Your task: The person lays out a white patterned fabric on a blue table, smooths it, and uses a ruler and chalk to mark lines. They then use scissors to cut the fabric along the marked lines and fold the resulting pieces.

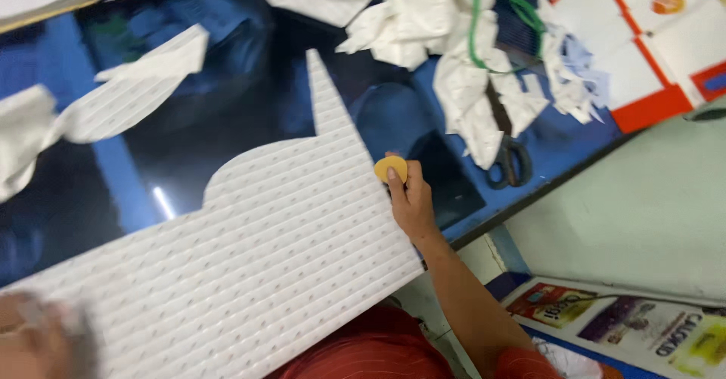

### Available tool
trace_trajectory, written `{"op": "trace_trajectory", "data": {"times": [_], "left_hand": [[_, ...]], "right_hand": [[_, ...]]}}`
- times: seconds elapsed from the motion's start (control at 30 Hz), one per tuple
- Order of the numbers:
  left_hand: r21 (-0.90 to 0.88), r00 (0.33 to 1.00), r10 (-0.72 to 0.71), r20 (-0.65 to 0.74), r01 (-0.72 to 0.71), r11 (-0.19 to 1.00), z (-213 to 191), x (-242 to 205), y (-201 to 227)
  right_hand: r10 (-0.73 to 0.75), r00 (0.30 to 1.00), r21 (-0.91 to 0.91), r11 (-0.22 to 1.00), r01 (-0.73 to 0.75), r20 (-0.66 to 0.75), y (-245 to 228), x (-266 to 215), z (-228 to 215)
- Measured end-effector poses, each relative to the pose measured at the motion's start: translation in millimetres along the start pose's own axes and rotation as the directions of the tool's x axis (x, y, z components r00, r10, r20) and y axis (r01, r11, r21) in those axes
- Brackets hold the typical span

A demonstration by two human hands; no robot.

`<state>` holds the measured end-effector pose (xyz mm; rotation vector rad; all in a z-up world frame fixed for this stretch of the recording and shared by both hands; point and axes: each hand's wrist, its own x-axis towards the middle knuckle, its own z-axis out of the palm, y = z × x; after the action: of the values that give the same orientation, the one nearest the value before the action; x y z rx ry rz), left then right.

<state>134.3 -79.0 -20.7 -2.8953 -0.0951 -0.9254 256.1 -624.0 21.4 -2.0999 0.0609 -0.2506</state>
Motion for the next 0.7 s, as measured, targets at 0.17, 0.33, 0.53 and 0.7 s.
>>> {"op": "trace_trajectory", "data": {"times": [0.17, 0.33, 0.53, 0.7], "left_hand": [[-0.375, 0.885, 0.206, 0.418, -0.038, 0.926, 1.3, 48.4, 181.6], [-0.260, 0.826, 0.450, 0.339, -0.377, 0.889, 26.1, 64.2, 329.6], [-0.523, 0.712, 0.633, 0.304, -0.431, 0.736, 13.5, 83.8, 444.6], [-0.716, 0.651, 0.724, 0.229, -0.391, 0.578, 0.9, 116.3, 510.0]], "right_hand": [[0.331, 0.938, 0.599, 0.773, -0.211, -0.097, 56.1, -0.8, -39.8], [0.533, 0.832, 0.732, 0.626, -0.269, -0.151, 65.2, 48.8, -141.3], [0.683, 0.711, 0.813, 0.504, -0.290, -0.170, 145.7, 132.3, -234.2], [0.302, 0.921, -0.235, 0.903, -0.358, -0.246, 193.9, 209.0, -271.3]]}}
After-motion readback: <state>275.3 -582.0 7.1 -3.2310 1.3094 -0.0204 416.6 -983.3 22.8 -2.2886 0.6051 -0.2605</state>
